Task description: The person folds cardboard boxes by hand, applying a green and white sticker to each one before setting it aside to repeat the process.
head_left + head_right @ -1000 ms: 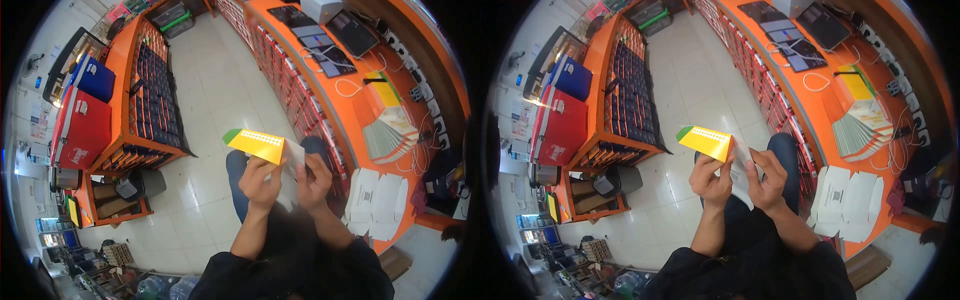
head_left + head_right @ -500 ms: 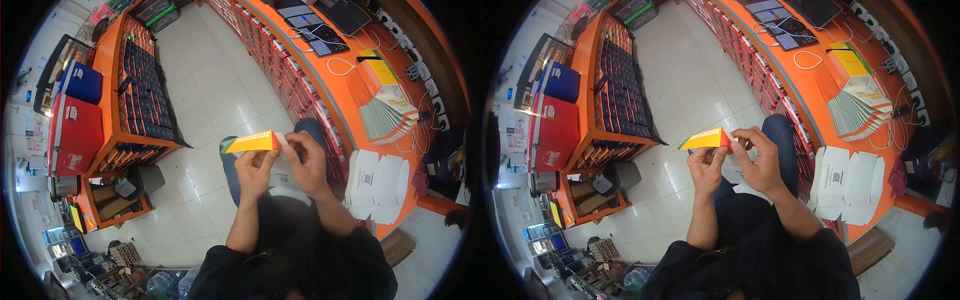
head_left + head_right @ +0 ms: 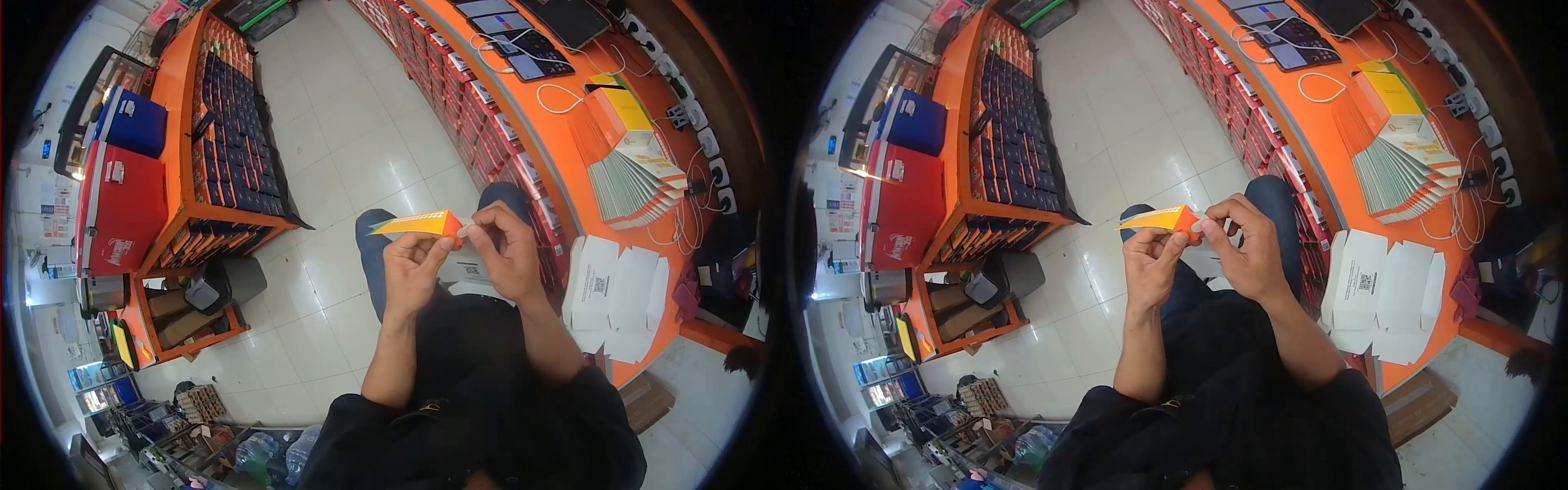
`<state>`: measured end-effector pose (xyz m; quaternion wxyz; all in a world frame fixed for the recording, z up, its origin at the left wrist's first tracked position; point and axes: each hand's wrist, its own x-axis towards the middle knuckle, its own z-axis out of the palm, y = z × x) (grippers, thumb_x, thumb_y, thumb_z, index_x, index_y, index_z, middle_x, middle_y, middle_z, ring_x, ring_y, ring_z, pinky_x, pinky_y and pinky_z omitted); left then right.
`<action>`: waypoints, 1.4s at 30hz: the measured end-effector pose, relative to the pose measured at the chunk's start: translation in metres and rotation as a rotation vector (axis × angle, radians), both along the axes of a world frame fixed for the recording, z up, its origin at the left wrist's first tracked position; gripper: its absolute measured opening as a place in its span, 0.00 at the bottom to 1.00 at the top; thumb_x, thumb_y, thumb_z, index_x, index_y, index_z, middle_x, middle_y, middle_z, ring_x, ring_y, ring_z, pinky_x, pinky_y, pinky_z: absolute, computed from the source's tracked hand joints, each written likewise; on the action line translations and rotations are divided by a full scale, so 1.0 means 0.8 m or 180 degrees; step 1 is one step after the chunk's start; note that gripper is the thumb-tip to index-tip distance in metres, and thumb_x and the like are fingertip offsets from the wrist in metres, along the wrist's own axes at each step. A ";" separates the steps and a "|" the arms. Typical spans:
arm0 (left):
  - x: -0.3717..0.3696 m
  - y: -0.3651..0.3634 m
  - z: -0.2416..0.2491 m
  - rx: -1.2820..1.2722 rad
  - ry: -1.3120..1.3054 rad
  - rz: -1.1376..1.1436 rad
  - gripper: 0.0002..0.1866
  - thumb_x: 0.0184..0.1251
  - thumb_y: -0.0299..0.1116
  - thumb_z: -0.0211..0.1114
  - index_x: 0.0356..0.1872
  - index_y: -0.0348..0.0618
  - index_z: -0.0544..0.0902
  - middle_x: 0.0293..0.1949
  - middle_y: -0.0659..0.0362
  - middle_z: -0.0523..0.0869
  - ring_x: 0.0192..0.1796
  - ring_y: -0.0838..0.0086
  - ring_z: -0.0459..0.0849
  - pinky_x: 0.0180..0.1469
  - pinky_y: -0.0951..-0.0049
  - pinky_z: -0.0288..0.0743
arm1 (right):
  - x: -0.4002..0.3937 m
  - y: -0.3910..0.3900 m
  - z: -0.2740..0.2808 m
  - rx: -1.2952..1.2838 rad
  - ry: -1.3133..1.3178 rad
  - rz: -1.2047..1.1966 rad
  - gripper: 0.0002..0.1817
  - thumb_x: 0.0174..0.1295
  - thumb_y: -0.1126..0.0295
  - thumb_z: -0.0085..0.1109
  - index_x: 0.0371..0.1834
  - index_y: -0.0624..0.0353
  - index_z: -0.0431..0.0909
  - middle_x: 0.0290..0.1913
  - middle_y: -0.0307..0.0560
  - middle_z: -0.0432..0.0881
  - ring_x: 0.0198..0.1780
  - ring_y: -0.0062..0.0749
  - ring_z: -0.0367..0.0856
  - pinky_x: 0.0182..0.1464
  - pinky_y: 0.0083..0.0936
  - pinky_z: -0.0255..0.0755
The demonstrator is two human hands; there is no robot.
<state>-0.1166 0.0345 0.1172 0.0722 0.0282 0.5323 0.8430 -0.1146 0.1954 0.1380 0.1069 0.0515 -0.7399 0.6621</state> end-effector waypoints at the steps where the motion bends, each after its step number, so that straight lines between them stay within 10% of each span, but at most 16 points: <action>1: 0.000 0.001 0.001 -0.0003 0.0000 -0.0013 0.11 0.68 0.21 0.68 0.48 0.28 0.82 0.42 0.53 0.89 0.44 0.74 0.88 0.50 0.76 0.80 | 0.001 0.000 0.002 0.0001 -0.0003 -0.0007 0.04 0.65 0.73 0.62 0.35 0.63 0.80 0.32 0.41 0.78 0.34 0.23 0.74 0.36 0.22 0.65; 12: -0.001 0.005 -0.021 -0.0064 0.0362 0.0208 0.08 0.66 0.17 0.67 0.45 0.28 0.83 0.39 0.51 0.90 0.42 0.72 0.89 0.46 0.77 0.82 | 0.003 0.003 0.023 0.0831 0.0621 0.0042 0.02 0.59 0.79 0.65 0.33 0.63 0.81 0.31 0.46 0.80 0.32 0.37 0.77 0.35 0.25 0.67; 28: 0.000 0.031 -0.021 -0.0119 0.0335 -0.0004 0.11 0.68 0.14 0.61 0.50 0.29 0.79 0.42 0.55 0.86 0.46 0.73 0.85 0.52 0.74 0.79 | 0.016 -0.021 -0.012 0.0121 0.0477 -0.0761 0.05 0.59 0.77 0.67 0.35 0.63 0.80 0.34 0.45 0.81 0.32 0.27 0.76 0.33 0.24 0.67; 36: -0.002 0.021 0.010 0.0640 -0.0260 0.0282 0.09 0.73 0.29 0.62 0.47 0.33 0.81 0.45 0.59 0.84 0.49 0.74 0.83 0.50 0.74 0.76 | 0.038 0.006 -0.082 0.1577 0.1337 -0.0788 0.09 0.52 0.84 0.64 0.32 0.66 0.73 0.28 0.51 0.73 0.26 0.46 0.78 0.29 0.31 0.71; 39: -0.016 0.010 0.021 -0.1994 0.0638 0.0044 0.05 0.67 0.27 0.66 0.36 0.37 0.79 0.29 0.57 0.83 0.29 0.69 0.84 0.33 0.70 0.75 | 0.055 0.027 -0.089 0.1307 0.0323 0.0052 0.06 0.55 0.83 0.62 0.35 0.66 0.76 0.31 0.51 0.77 0.29 0.39 0.81 0.31 0.29 0.74; 42: -0.005 0.014 0.000 -0.2325 0.1842 -0.1236 0.07 0.66 0.27 0.65 0.30 0.38 0.77 0.24 0.56 0.77 0.25 0.64 0.78 0.30 0.70 0.72 | 0.082 0.055 -0.087 0.0013 -0.1532 0.0029 0.07 0.67 0.76 0.59 0.45 0.66 0.77 0.36 0.47 0.81 0.30 0.25 0.82 0.31 0.22 0.75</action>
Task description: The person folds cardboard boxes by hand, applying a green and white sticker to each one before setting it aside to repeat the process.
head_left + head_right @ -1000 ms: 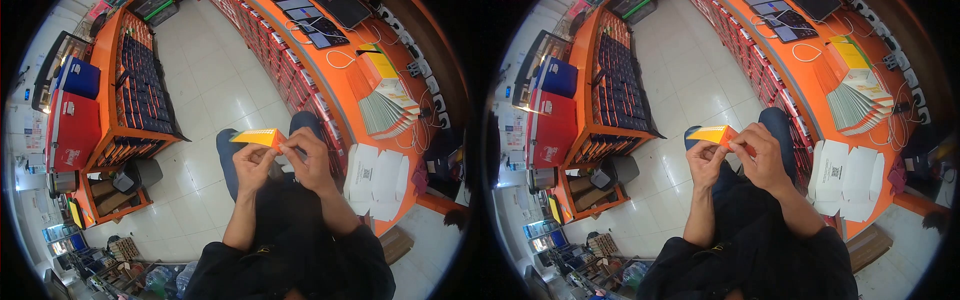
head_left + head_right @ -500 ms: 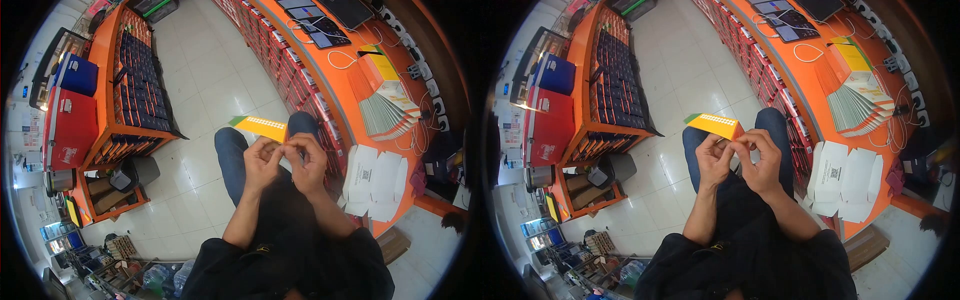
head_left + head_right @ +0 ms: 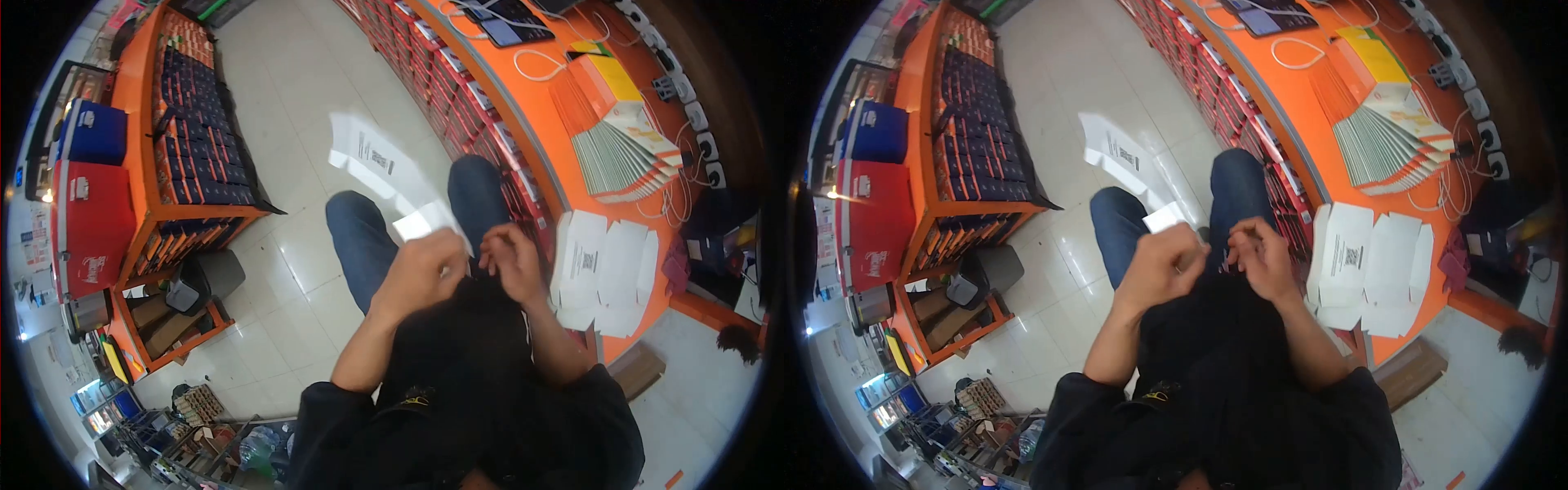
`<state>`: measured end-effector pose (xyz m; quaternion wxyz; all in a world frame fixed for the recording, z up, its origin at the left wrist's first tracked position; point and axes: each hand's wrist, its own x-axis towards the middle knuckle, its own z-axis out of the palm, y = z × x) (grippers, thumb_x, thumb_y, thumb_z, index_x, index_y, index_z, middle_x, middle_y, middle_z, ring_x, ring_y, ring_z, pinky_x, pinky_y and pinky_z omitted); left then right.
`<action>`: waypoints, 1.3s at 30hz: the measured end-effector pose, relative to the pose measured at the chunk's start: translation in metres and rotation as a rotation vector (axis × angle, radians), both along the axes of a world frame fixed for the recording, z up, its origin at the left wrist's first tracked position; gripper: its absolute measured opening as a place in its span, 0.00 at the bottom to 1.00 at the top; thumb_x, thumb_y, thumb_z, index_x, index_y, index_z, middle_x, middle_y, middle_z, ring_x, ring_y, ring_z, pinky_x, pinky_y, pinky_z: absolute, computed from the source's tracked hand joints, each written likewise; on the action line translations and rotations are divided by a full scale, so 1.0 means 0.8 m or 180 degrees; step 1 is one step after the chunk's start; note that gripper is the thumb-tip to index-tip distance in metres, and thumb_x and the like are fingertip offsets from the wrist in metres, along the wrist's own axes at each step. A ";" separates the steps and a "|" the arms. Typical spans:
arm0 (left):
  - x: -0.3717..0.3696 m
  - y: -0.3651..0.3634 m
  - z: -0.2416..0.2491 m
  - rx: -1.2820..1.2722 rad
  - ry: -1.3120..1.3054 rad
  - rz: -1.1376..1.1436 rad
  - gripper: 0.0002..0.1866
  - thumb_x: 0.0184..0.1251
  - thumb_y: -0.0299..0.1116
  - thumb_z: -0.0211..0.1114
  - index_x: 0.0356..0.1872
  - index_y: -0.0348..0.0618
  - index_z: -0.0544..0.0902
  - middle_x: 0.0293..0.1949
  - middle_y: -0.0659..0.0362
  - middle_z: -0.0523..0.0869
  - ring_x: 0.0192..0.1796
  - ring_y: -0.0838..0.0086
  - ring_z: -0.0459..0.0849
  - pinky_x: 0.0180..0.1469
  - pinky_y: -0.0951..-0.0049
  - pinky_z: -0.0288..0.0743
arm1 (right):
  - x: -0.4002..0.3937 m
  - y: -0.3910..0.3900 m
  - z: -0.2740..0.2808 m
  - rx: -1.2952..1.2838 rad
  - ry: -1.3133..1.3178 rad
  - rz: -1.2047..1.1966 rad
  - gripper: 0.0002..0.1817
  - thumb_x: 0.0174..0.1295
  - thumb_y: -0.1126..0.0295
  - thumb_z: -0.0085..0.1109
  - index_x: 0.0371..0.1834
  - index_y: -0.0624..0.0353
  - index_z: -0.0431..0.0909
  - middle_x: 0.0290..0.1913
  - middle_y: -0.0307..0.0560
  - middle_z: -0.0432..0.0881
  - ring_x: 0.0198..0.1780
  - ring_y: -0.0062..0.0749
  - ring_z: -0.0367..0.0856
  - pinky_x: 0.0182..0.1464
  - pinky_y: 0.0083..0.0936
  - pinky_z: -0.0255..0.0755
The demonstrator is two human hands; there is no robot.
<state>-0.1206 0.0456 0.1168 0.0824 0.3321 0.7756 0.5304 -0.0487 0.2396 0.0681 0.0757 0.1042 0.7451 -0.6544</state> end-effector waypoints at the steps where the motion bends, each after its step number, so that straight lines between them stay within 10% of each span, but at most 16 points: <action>1: 0.015 0.006 -0.020 -0.0180 0.0104 -0.0274 0.07 0.64 0.27 0.66 0.29 0.39 0.76 0.24 0.54 0.76 0.26 0.59 0.79 0.30 0.66 0.72 | 0.004 0.009 0.015 -0.0568 -0.0128 -0.0022 0.10 0.70 0.72 0.58 0.50 0.66 0.75 0.37 0.45 0.82 0.29 0.23 0.81 0.30 0.20 0.75; 6: 0.087 0.025 -0.081 -0.0304 -0.0784 -0.0835 0.09 0.63 0.28 0.66 0.28 0.38 0.75 0.26 0.51 0.78 0.28 0.51 0.80 0.30 0.58 0.72 | 0.039 0.033 0.013 0.0381 -0.1044 0.0681 0.15 0.71 0.68 0.60 0.52 0.68 0.71 0.38 0.49 0.84 0.29 0.29 0.87 0.28 0.23 0.77; 15: 0.105 -0.001 -0.110 0.0600 -0.3826 0.0134 0.08 0.69 0.29 0.70 0.41 0.34 0.85 0.31 0.60 0.86 0.32 0.80 0.83 0.37 0.81 0.77 | 0.064 0.031 0.005 -0.0387 -0.1016 -0.0056 0.06 0.71 0.75 0.58 0.39 0.69 0.76 0.37 0.49 0.84 0.34 0.26 0.88 0.35 0.20 0.80; 39: 0.101 0.010 -0.102 0.1298 -0.4545 0.0454 0.03 0.70 0.22 0.65 0.40 0.32 0.82 0.38 0.55 0.87 0.41 0.74 0.88 0.47 0.74 0.87 | 0.064 0.020 -0.032 -0.1503 -0.0943 -0.0614 0.09 0.72 0.70 0.59 0.46 0.66 0.80 0.33 0.41 0.81 0.33 0.16 0.74 0.36 0.15 0.68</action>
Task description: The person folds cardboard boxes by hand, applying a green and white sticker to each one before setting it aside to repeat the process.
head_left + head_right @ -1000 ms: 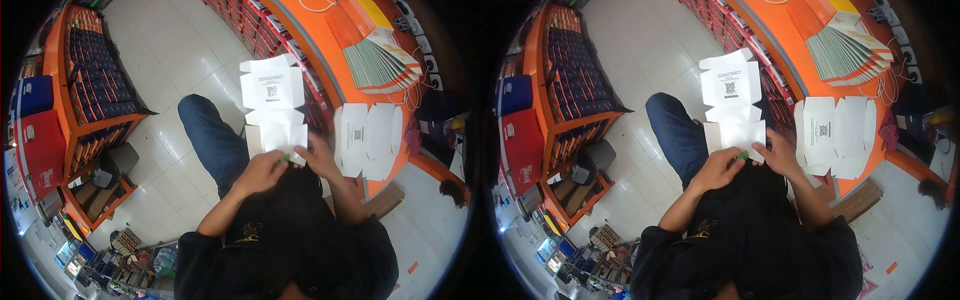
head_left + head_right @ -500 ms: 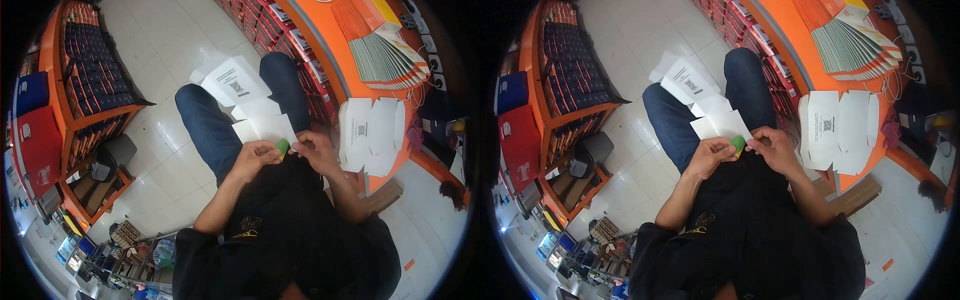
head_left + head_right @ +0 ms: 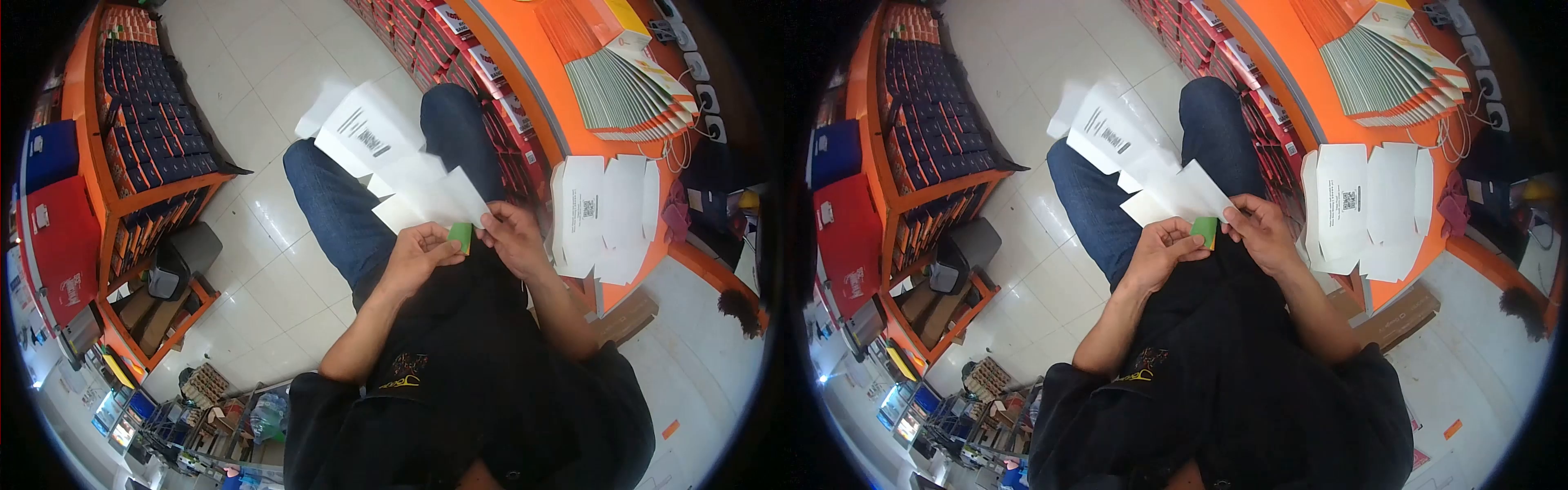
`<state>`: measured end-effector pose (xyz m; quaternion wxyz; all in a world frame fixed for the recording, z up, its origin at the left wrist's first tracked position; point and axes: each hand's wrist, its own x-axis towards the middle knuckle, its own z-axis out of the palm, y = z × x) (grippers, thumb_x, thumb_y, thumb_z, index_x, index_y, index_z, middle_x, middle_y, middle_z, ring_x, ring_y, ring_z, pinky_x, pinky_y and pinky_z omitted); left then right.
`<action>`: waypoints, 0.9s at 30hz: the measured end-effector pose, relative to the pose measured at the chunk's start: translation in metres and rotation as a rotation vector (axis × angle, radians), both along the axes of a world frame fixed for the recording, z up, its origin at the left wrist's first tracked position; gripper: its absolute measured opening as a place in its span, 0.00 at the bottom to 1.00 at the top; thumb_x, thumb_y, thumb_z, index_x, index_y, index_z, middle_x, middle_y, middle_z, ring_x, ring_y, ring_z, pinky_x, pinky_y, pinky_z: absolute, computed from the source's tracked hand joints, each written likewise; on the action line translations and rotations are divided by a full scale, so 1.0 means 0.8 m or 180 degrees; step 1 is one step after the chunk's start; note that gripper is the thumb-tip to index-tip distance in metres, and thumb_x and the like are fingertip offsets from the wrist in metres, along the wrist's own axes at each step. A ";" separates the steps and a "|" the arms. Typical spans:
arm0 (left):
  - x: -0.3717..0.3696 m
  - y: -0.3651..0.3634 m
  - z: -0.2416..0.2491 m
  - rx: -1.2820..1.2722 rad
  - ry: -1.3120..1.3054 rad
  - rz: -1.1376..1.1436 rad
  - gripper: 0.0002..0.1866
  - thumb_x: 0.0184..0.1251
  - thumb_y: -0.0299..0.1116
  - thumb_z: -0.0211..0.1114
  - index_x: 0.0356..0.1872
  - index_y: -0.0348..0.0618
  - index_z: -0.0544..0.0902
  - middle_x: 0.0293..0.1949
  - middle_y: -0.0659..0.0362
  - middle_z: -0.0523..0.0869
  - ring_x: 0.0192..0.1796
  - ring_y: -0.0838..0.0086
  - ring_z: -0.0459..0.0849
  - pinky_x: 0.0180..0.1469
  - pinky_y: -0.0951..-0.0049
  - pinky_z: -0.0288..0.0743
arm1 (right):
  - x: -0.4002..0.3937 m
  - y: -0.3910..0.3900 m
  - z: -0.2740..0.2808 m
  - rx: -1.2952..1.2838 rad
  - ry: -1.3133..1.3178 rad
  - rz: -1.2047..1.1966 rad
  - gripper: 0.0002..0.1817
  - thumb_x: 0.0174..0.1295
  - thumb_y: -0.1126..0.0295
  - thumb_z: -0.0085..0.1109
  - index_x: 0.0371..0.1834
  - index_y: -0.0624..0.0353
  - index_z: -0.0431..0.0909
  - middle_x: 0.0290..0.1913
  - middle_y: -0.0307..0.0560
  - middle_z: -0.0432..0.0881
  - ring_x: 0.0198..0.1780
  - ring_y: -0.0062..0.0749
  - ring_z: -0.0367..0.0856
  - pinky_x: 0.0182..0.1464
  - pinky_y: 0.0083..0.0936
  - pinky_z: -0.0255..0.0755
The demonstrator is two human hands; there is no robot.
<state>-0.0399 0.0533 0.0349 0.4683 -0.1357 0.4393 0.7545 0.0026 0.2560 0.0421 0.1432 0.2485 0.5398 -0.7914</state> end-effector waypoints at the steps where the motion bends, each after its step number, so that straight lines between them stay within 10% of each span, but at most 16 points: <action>1: -0.003 0.000 0.005 0.0006 0.0007 -0.0009 0.03 0.70 0.22 0.65 0.40 0.32 0.82 0.38 0.55 0.87 0.41 0.74 0.88 0.47 0.74 0.87 | -0.001 0.001 0.000 -0.0331 0.0023 0.0044 0.09 0.72 0.69 0.59 0.45 0.65 0.80 0.33 0.39 0.80 0.33 0.16 0.74 0.36 0.14 0.67; 10: -0.011 -0.001 0.012 -0.0522 0.0723 -0.0099 0.05 0.69 0.24 0.68 0.39 0.35 0.80 0.38 0.58 0.86 0.36 0.79 0.86 0.39 0.79 0.85 | -0.008 0.011 0.018 -0.1549 -0.0424 0.0379 0.09 0.72 0.68 0.59 0.46 0.64 0.79 0.35 0.38 0.80 0.36 0.17 0.76 0.37 0.16 0.69; 19: -0.020 0.006 0.008 -0.0941 0.0754 -0.0212 0.13 0.72 0.38 0.68 0.38 0.37 0.80 0.38 0.58 0.86 0.36 0.80 0.84 0.39 0.79 0.83 | -0.021 -0.009 0.032 -0.0452 0.0187 0.0771 0.10 0.70 0.68 0.63 0.44 0.65 0.80 0.39 0.41 0.82 0.37 0.19 0.81 0.38 0.16 0.72; 22: -0.018 0.000 0.012 -0.0205 0.0046 0.0263 0.11 0.71 0.34 0.69 0.41 0.35 0.81 0.41 0.57 0.86 0.41 0.78 0.85 0.43 0.76 0.83 | -0.022 0.001 0.032 0.0041 -0.0006 0.0580 0.08 0.69 0.70 0.63 0.43 0.64 0.80 0.38 0.41 0.83 0.37 0.20 0.83 0.38 0.17 0.73; 27: -0.003 -0.011 0.012 -0.0275 0.1838 -0.0514 0.09 0.64 0.18 0.69 0.45 0.35 0.84 0.47 0.54 0.85 0.47 0.75 0.85 0.51 0.75 0.81 | -0.016 -0.001 0.042 0.0459 0.0083 0.0499 0.06 0.70 0.72 0.62 0.42 0.65 0.79 0.36 0.41 0.83 0.39 0.21 0.85 0.38 0.18 0.75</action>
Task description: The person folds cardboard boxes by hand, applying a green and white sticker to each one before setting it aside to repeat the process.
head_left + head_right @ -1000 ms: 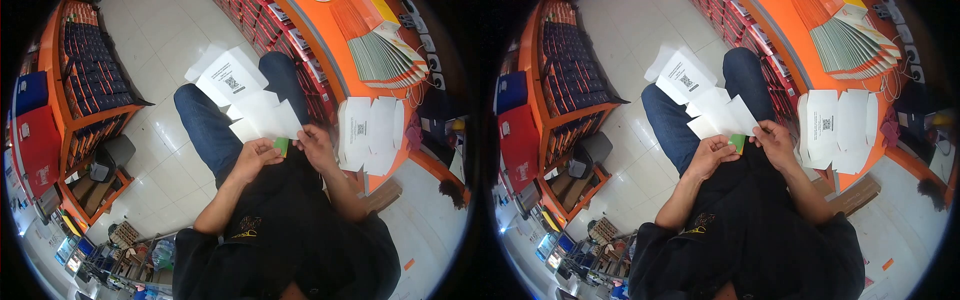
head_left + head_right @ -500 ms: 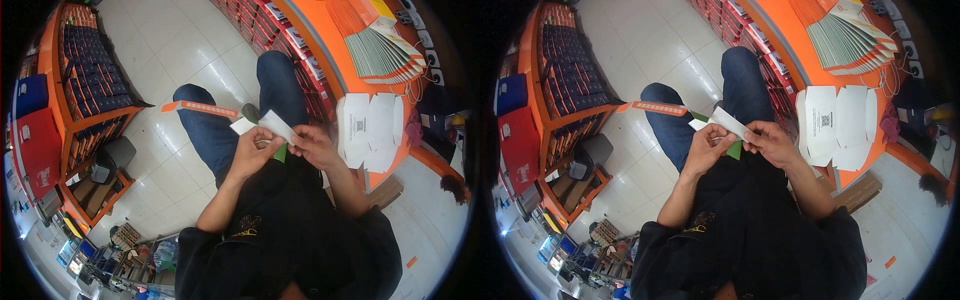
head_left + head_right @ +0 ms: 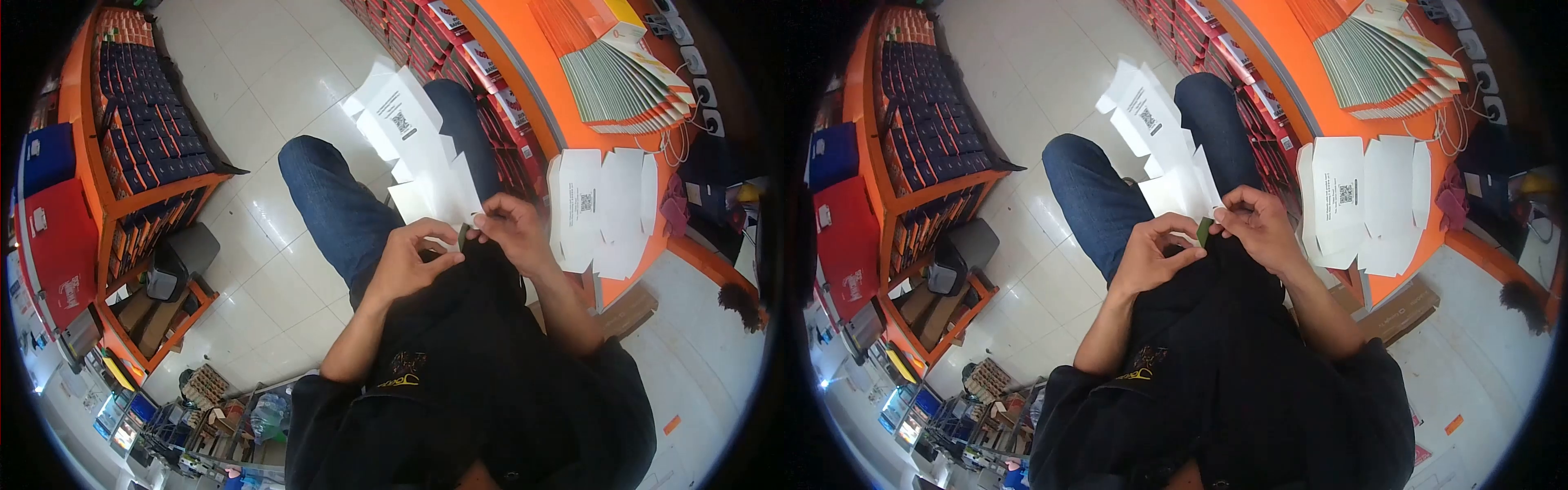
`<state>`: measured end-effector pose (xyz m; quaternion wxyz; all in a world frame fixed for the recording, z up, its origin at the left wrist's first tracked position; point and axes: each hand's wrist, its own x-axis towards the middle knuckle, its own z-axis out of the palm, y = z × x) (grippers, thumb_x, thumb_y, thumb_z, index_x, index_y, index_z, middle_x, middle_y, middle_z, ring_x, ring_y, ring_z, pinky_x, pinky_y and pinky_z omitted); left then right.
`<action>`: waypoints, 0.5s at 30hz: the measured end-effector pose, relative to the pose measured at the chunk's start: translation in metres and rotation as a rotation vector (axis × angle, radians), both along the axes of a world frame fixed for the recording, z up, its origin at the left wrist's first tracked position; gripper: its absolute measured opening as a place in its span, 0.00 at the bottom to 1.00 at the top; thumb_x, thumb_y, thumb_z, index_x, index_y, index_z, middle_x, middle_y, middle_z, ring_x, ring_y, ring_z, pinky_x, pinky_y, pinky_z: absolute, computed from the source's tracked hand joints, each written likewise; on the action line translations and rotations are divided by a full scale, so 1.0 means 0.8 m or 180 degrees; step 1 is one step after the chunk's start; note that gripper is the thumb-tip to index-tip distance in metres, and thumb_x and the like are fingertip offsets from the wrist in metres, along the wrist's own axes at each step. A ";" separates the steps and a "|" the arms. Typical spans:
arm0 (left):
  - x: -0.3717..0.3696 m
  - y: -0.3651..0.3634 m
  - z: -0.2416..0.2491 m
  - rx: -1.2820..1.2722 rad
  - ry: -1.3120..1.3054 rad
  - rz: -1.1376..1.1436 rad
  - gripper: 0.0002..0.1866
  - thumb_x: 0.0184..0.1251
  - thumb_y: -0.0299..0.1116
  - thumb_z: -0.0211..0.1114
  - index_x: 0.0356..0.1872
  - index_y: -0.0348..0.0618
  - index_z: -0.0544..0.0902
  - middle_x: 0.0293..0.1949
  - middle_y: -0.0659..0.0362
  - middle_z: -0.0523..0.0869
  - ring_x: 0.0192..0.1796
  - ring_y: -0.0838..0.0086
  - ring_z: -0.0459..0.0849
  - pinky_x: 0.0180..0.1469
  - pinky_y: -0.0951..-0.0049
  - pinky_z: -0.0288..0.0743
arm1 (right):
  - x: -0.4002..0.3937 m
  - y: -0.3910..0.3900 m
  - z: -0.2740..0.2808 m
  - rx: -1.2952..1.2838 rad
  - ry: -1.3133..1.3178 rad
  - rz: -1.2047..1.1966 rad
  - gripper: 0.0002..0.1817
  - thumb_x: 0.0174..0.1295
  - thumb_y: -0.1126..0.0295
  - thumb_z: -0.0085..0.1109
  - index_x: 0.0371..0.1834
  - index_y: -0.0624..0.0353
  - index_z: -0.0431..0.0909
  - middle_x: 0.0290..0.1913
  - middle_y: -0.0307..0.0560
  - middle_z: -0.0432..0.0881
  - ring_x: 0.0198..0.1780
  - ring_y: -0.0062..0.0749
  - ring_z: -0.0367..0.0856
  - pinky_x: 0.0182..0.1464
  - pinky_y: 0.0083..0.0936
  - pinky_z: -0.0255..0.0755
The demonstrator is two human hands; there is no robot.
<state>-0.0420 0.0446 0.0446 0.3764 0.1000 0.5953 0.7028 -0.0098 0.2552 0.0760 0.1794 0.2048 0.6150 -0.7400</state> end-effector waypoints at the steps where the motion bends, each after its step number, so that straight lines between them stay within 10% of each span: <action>1: 0.003 0.003 -0.003 0.0042 0.0056 0.0060 0.09 0.64 0.17 0.69 0.44 0.35 0.84 0.44 0.55 0.86 0.44 0.76 0.85 0.48 0.76 0.82 | 0.001 -0.001 0.000 0.0087 0.0058 -0.0082 0.06 0.70 0.72 0.62 0.42 0.65 0.79 0.36 0.42 0.83 0.40 0.21 0.85 0.38 0.17 0.75; 15: 0.007 0.017 -0.024 0.0308 -0.1291 0.0361 0.07 0.74 0.26 0.63 0.45 0.33 0.82 0.38 0.58 0.86 0.40 0.77 0.85 0.46 0.74 0.84 | 0.019 -0.021 -0.012 0.0633 0.0370 -0.0285 0.03 0.66 0.79 0.62 0.38 0.70 0.80 0.48 0.47 0.79 0.43 0.21 0.83 0.47 0.17 0.79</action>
